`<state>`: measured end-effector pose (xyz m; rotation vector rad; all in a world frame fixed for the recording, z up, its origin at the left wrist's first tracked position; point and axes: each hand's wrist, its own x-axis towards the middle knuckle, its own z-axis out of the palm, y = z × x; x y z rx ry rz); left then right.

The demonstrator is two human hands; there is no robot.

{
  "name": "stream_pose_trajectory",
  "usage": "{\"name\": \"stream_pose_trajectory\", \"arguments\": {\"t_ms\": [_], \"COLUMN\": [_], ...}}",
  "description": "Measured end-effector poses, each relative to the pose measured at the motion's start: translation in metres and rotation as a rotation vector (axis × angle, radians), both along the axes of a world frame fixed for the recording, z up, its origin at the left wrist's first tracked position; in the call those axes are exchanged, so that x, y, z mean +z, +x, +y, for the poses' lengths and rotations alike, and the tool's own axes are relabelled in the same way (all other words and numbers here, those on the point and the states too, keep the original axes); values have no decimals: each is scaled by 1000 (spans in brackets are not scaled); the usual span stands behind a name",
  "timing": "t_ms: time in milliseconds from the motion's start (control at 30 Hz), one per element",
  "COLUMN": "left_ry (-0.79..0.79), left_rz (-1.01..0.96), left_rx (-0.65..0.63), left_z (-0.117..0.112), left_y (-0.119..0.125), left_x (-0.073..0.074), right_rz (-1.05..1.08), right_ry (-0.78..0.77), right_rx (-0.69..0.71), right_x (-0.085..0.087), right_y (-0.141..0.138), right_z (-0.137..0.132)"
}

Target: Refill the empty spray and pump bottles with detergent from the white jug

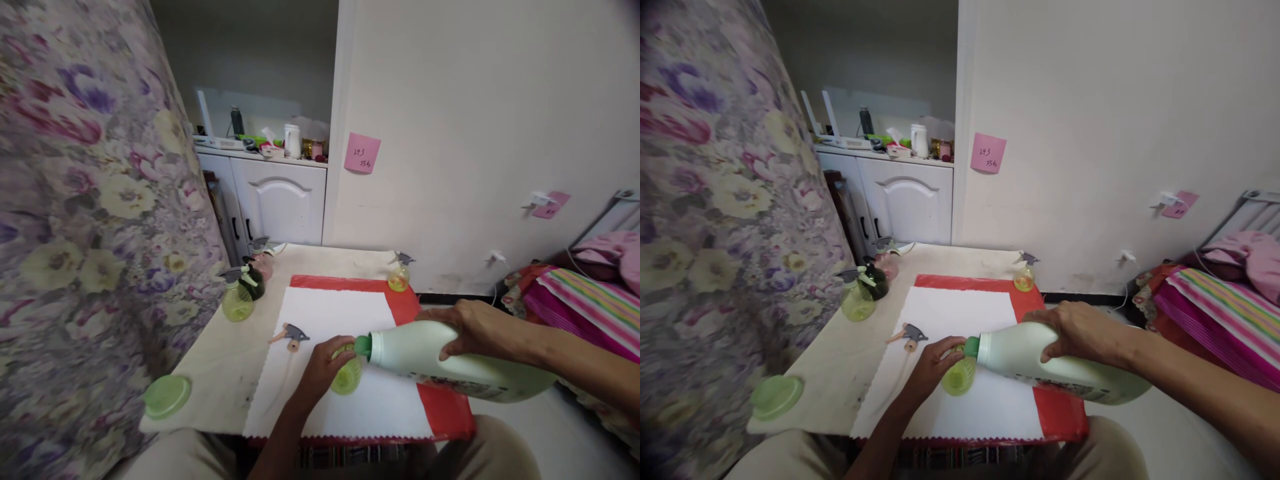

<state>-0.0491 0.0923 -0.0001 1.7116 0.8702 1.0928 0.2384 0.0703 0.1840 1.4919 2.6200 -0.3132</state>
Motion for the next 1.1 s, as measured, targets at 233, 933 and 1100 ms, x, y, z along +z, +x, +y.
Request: {"name": "stream_pose_trajectory", "arguments": {"t_ms": [233,933,1100], "left_ry": [3,4,-4], "left_rz": [-4,-28,-30], "left_rx": [5,11,19], "left_z": [-1,1,1], "left_y": [0,0,0], "left_x": [-1,-5,-5], "right_rz": [-20,-6,2], "right_ry": [16,11,9], "right_rx": [6,-7,-5], "right_x": [-2,2,4], "right_y": [1,-3,-4], "right_z": [1,-1,-2]}}
